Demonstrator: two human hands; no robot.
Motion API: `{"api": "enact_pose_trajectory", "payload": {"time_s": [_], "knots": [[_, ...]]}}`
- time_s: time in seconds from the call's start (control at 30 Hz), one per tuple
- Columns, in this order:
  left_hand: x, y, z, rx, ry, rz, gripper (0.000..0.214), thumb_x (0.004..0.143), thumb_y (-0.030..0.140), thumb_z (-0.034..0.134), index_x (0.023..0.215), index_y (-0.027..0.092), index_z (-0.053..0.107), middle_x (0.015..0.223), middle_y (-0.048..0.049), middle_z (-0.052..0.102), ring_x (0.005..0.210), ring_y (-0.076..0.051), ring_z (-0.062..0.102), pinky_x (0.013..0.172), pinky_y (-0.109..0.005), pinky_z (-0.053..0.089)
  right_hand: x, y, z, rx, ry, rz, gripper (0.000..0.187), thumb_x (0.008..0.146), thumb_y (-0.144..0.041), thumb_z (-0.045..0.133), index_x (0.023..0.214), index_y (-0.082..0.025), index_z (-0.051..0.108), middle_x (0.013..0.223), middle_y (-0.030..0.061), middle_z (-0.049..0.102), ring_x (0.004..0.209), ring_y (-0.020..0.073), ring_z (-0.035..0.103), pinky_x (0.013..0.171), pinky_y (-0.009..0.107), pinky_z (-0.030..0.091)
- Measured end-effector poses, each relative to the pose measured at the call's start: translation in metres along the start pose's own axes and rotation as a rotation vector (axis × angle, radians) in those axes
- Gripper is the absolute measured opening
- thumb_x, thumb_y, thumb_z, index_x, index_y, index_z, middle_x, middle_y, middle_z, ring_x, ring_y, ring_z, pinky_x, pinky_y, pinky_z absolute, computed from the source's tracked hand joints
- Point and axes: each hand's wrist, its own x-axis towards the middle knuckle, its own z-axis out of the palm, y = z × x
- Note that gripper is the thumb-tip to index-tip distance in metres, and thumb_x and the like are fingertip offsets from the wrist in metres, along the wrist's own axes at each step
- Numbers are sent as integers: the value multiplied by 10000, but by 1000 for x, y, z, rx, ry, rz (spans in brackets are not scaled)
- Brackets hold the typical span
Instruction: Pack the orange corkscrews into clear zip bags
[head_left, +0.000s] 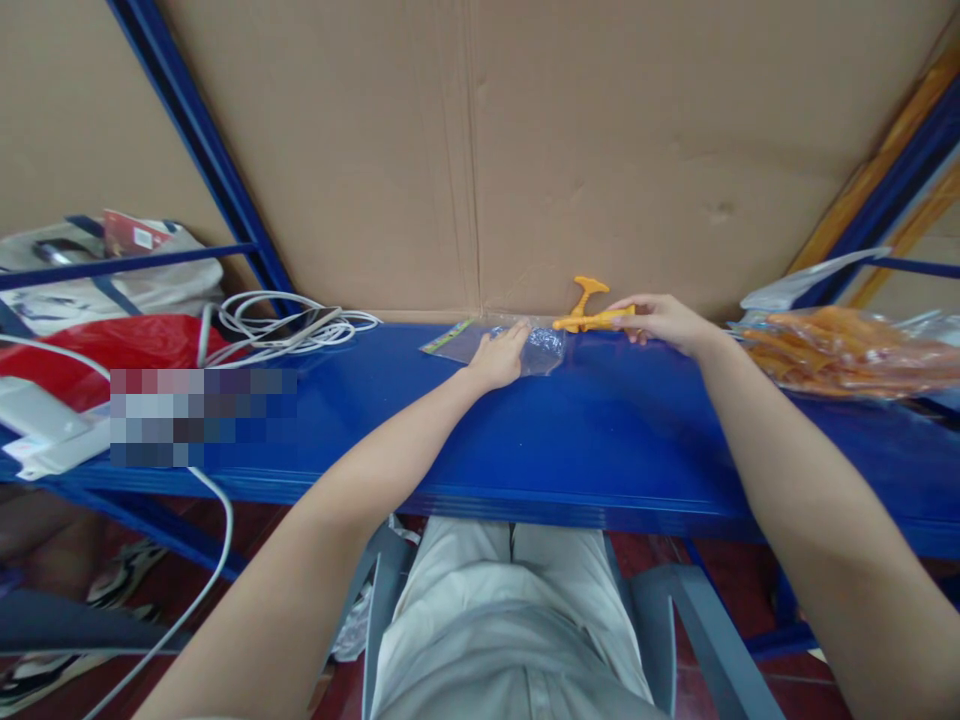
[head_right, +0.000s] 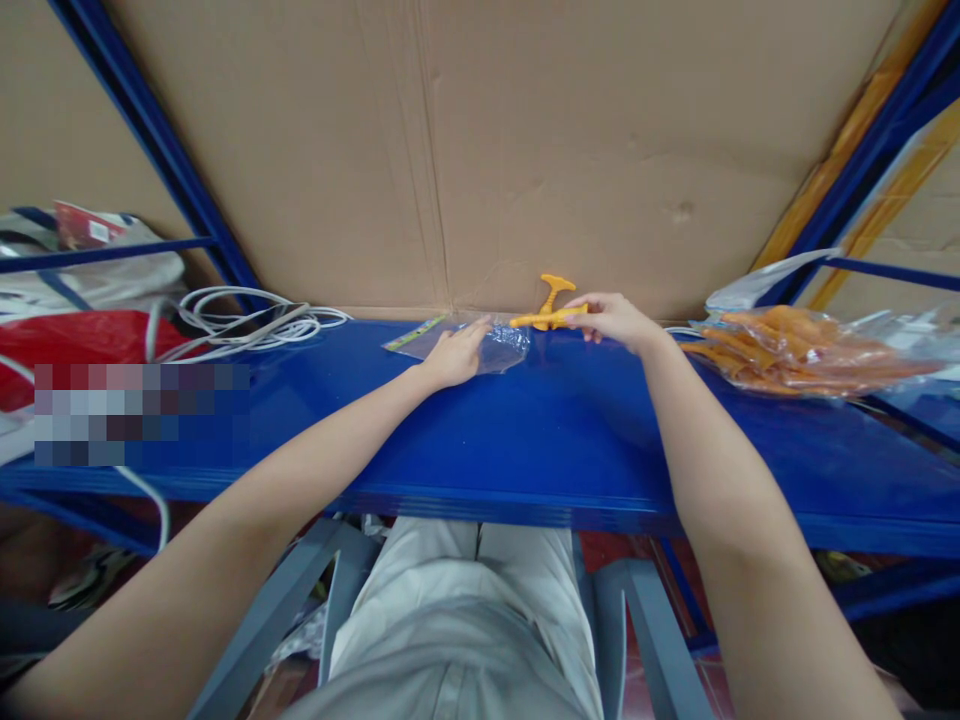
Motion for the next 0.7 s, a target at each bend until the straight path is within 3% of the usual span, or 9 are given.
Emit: {"api": "enact_pose_trajectory", "payload": {"time_s": [0.1,0.27,0.43,0.57,0.7], "knots": [[1,-1,1,-10,0,1,693,869,88,382,1537,195,231,1612,-118,235,1463,-234,280,1101,-509,353,-5,-9,7,-7,-141,6,353,779,-300,728,1098,-150,703,695,24,657,528,89,523,498,216,439],[-2,3,-4,-29,-1,15,668,895,126,420,1534,202,239,1610,-132,233,1456,-246,297,1097,-509,349,-4,-13,31,-60,-210,-65,290,747,-346,735,971,-161,736,677,13,653,537,94,533,504,217,436],[-4,3,-5,-25,-14,42,632,947,329,495,1520,209,258,1603,-158,245,1450,-278,307,1090,-505,347,5,-9,57,-41,-87,-150,271,714,-341,751,905,-150,732,704,23,668,602,125,575,592,252,482],[-2,0,-4,-16,-2,54,616,934,272,520,1501,208,285,1600,-161,253,1440,-260,331,1095,-474,345,7,-7,61,-117,-16,-260,258,697,-322,739,895,-157,736,833,47,708,746,176,624,693,291,499],[0,0,-1,-54,30,98,598,906,168,506,1475,167,323,1582,-183,286,1429,-267,352,1099,-490,343,7,-6,64,-202,-13,-335,267,714,-283,689,932,-137,740,812,49,706,709,175,609,691,304,484]]}}
